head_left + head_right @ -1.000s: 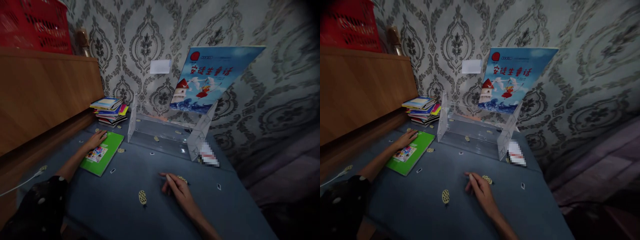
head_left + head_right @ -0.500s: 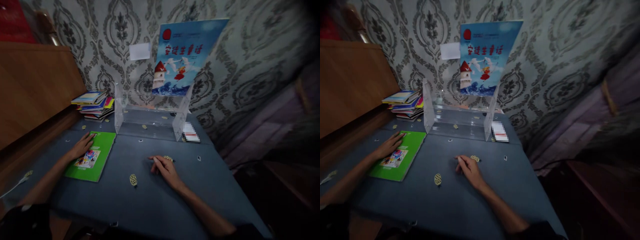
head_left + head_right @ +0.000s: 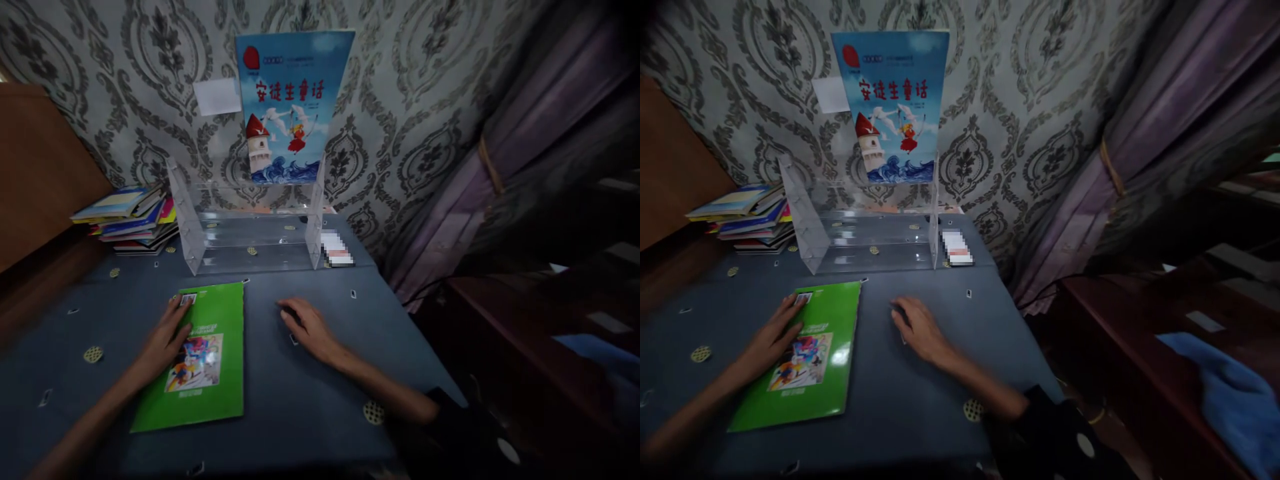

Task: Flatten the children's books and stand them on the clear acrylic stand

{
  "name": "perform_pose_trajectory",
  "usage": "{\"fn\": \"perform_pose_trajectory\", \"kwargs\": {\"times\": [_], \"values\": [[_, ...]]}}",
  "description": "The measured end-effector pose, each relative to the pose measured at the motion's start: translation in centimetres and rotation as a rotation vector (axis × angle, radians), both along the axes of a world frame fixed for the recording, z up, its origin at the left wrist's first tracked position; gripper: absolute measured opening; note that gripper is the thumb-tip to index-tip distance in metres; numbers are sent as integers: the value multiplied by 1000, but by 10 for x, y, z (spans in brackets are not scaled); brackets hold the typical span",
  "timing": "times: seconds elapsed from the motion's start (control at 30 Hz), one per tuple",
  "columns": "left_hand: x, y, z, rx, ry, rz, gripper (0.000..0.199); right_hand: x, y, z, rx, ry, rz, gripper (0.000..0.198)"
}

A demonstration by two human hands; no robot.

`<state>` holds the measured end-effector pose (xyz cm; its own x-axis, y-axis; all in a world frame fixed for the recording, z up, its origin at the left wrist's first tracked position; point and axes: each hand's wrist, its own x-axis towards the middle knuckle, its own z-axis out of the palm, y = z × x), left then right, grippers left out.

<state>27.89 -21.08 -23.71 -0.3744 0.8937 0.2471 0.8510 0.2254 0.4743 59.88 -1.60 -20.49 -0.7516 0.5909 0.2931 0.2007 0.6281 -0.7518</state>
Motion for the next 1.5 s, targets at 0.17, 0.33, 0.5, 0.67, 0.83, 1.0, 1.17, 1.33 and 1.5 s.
{"fn": "perform_pose_trajectory", "kwargs": {"times": [0.17, 0.33, 0.5, 0.67, 0.83, 1.0, 1.17, 1.33, 1.5], "values": [[52, 41, -7, 37, -53, -62, 61, 4, 17, -5, 1, -11, -19, 34], [96, 72, -15, 85, -92, -127, 61, 4, 26, -18, 23, -2, -85, 35], [104, 81, -13, 91, -16, -164, 62, 8, 32, -23, 53, 2, -101, 36], [94, 84, 4, 71, 121, -224, 56, 1, 41, -24, 73, -2, -121, 35], [97, 99, 19, 1, 202, -265, 51, -7, 47, -26, 72, 63, -165, 31], [106, 119, 22, -20, 207, -346, 52, -5, 48, -25, -7, 120, -197, 31], [114, 134, 21, 4, 200, -421, 50, -4, 51, -22, -99, 160, -215, 33], [117, 143, 25, 9, 197, -472, 50, -5, 54, -20, -179, 162, -227, 34], [116, 143, 27, 17, 168, -511, 50, -4, 51, -20, -122, 132, -219, 33]]}}
